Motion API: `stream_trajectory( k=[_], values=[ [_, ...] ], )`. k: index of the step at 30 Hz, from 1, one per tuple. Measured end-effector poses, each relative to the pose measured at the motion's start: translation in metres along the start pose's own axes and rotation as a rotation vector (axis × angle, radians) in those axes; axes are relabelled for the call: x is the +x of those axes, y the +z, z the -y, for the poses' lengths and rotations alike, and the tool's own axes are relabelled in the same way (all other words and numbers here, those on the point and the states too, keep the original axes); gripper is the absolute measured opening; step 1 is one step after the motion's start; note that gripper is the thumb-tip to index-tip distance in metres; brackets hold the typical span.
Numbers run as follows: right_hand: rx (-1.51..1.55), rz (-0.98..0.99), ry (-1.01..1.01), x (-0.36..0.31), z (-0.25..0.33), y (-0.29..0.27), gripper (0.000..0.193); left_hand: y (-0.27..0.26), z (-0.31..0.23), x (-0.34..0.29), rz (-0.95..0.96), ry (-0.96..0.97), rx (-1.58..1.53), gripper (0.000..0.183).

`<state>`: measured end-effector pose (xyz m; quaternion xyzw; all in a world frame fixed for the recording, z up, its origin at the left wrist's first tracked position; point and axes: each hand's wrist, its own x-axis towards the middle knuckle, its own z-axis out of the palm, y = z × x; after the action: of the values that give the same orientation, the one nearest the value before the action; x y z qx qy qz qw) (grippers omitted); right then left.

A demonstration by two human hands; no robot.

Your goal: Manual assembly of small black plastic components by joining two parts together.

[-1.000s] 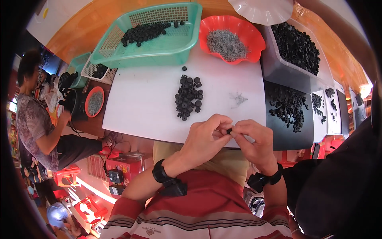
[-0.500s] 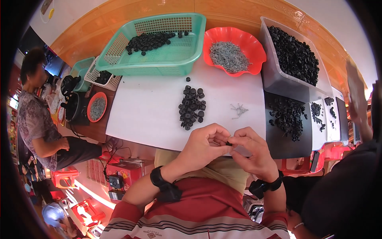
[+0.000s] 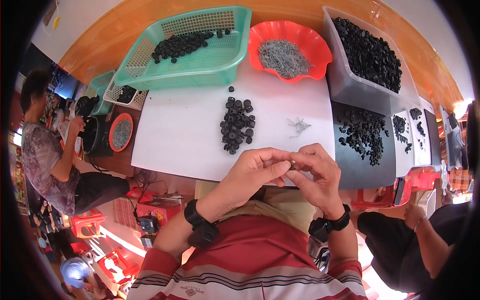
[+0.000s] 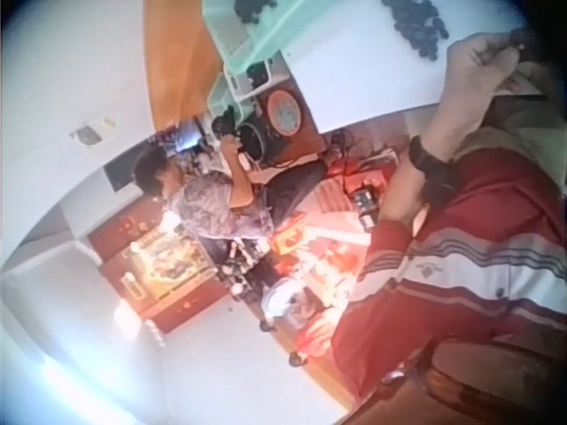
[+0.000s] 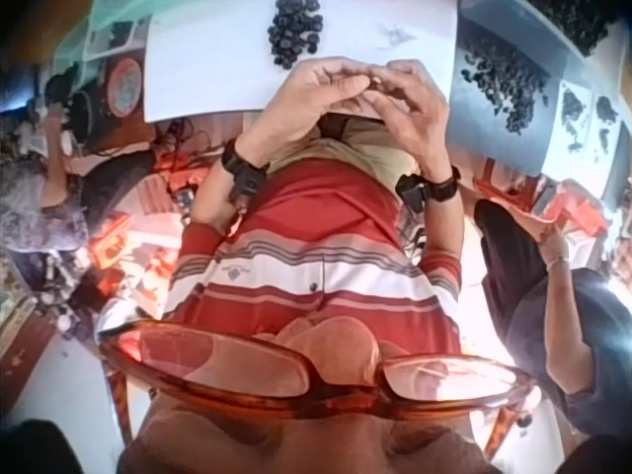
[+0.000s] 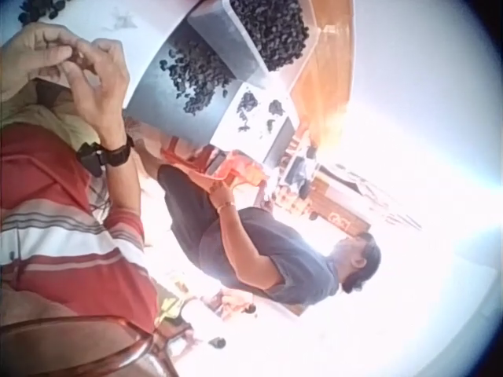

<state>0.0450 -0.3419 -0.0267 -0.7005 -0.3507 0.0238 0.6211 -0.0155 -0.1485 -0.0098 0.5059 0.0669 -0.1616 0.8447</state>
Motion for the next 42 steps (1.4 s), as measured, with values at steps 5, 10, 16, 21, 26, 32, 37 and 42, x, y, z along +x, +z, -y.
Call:
stream_trajectory(
  k=[5, 10, 16, 21, 26, 32, 37, 42],
  values=[
    [0.024, -0.024, 0.013, 0.003, 0.000, 0.002, 0.038, 0.000, 0.005, 0.003, -0.007, 0.011, -0.111, 0.028],
    [0.109, -0.082, -0.001, 0.002, -0.004, 0.006, 0.037, 0.004, 0.007, 0.002, -0.035, 0.028, -0.200, 0.026],
    [-0.150, -0.189, -0.245, 0.004, -0.007, 0.013, 0.031, 0.006, 0.008, 0.002, -0.043, 0.037, -0.302, 0.026],
    [-0.488, -0.266, -0.389, 0.000, -0.007, 0.017, 0.032, 0.016, 0.011, 0.001, -0.086, 0.083, -0.349, 0.021],
    [-0.654, -0.257, -0.442, -0.002, -0.008, 0.018, 0.035, 0.018, 0.011, -0.002, -0.099, 0.103, -0.315, 0.021],
    [-0.506, -0.259, -0.402, -0.001, -0.009, 0.020, 0.030, 0.018, -0.006, -0.013, -0.120, 0.132, -0.090, 0.032],
    [-0.309, -0.269, -0.297, -0.001, -0.004, 0.021, 0.026, -0.030, -0.029, 0.000, -0.472, 0.448, 0.566, 0.017],
    [-0.212, -0.276, -0.258, -0.003, 0.002, 0.019, 0.023, -0.106, -0.062, 0.035, -0.643, 0.498, 1.045, 0.026]
  ],
)
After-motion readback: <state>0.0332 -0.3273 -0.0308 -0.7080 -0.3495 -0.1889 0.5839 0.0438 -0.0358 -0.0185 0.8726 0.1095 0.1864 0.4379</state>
